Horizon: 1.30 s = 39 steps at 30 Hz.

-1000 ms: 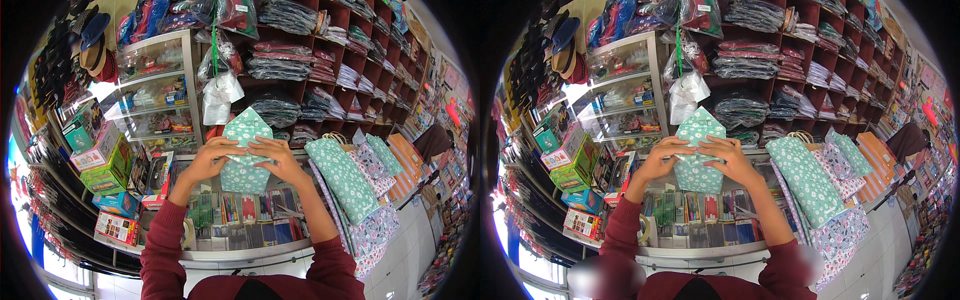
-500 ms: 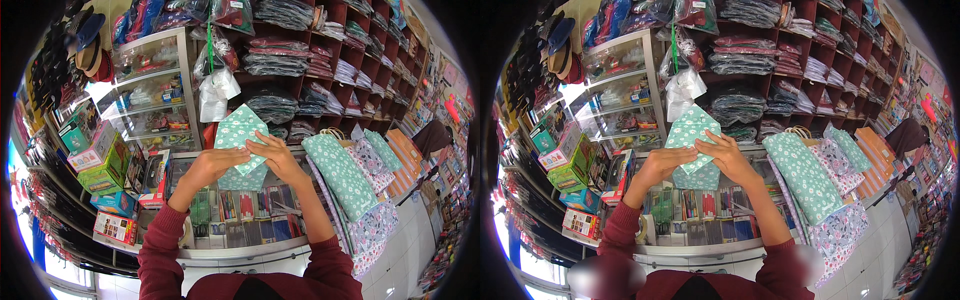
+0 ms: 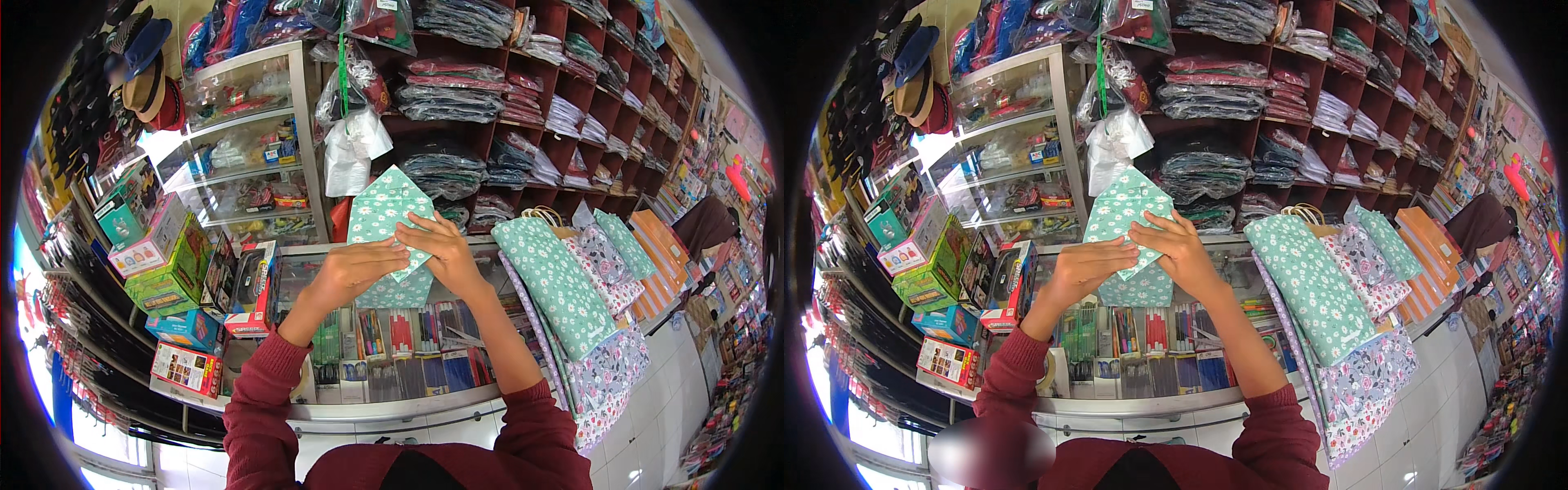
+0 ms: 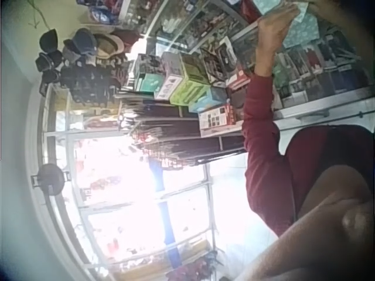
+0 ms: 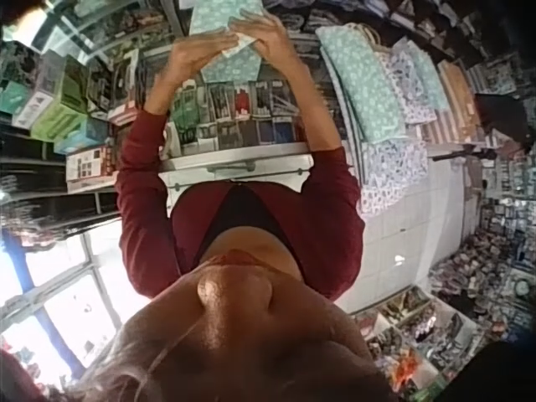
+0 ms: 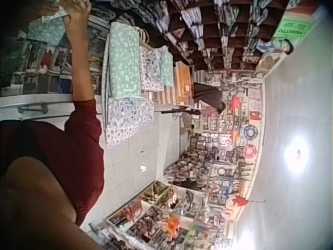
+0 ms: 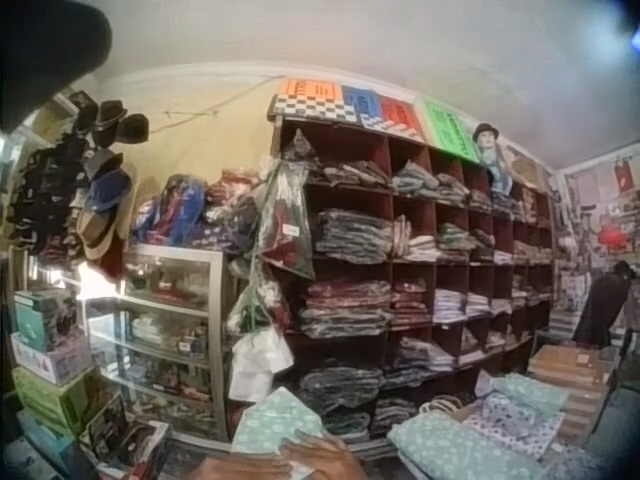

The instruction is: Wrapping a rectangular box using patterned gift wrapping paper and scissors.

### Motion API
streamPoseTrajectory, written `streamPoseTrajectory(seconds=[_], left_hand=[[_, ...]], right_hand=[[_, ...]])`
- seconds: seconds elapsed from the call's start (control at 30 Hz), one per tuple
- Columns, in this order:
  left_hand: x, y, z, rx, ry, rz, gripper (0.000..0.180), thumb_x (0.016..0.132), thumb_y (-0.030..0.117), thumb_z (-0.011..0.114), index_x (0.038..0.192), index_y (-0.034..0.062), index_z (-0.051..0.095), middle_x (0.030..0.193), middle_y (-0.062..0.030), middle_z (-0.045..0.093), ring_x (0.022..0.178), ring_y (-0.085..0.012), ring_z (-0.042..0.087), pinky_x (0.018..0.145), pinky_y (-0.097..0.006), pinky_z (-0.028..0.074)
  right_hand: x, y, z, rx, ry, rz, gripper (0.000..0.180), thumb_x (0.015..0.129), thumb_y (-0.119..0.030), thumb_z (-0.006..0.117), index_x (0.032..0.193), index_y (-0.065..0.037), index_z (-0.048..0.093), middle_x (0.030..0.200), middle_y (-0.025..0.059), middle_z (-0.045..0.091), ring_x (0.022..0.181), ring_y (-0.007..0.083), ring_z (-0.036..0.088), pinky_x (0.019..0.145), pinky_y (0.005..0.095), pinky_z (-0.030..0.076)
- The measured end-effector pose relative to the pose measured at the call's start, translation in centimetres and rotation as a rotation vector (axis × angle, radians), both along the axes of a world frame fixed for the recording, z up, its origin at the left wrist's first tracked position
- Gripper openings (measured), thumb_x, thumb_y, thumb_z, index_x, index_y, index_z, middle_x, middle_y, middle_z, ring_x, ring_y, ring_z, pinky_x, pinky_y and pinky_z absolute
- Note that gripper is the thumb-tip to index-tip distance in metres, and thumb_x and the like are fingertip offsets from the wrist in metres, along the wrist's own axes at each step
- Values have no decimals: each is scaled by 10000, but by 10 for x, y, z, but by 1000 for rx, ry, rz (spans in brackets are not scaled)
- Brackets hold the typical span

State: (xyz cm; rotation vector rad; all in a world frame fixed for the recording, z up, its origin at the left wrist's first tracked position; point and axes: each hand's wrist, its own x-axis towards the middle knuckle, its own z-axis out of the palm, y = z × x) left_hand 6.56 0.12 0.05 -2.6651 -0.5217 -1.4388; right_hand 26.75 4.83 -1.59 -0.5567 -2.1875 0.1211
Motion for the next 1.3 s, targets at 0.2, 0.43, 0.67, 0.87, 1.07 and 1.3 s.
streamPoseTrajectory(seconds=[0.2, 0.43, 0.67, 0.87, 1.07, 1.3], left_hand=[[2, 1, -5, 0, -37, -54, 252, 699, 8, 663, 951, 2, 662, 999, -86, 663, 951, -232, 635, 914, -379, 491], [4, -1, -3, -32, -33, -49, 211, 706, 22, 691, 913, -2, 665, 973, -93, 668, 919, -242, 644, 910, -382, 490], [7, -3, -5, 30, -49, -32, 191, 713, 13, 682, 903, 0, 665, 959, -92, 669, 915, -249, 643, 903, -383, 496], [10, -1, -8, 32, -83, -58, 173, 700, -2, 709, 868, 30, 681, 883, -98, 682, 853, -241, 663, 875, -406, 511], [1, 2, 5, -18, 148, -40, 279, 678, 89, 735, 950, 65, 675, 1119, -107, 614, 1114, -263, 546, 1038, -488, 323], [-25, 26, -3, -222, 140, 92, 616, 635, -32, 586, 1227, 138, 550, 1291, -33, 506, 1232, -258, 439, 1079, -473, 252]], right_hand=[[1, 1, 0, -36, 6, 18, 489, 722, 60, 491, 1137, -167, 616, 1198, -16, 587, 1240, 212, 432, 1079, 459, 212], [2, 0, 2, -45, 11, 28, 500, 708, 65, 492, 1139, -158, 615, 1193, -15, 590, 1240, 213, 432, 1080, 463, 211], [1, 3, -1, -52, 31, 48, 508, 699, 65, 493, 1138, -158, 616, 1191, -21, 591, 1239, 214, 433, 1080, 469, 215], [2, 5, -1, -43, 34, 25, 507, 693, 62, 495, 1131, -160, 619, 1185, -22, 594, 1238, 216, 432, 1078, 473, 223], [3, 4, -2, -25, 31, 19, 509, 695, 63, 480, 1130, -163, 619, 1177, -15, 598, 1229, 218, 439, 1082, 474, 213], [4, 3, 1, -61, -2, 116, 515, 712, 89, 455, 1160, -117, 603, 1223, 18, 568, 1258, 242, 407, 1098, 471, 172]])
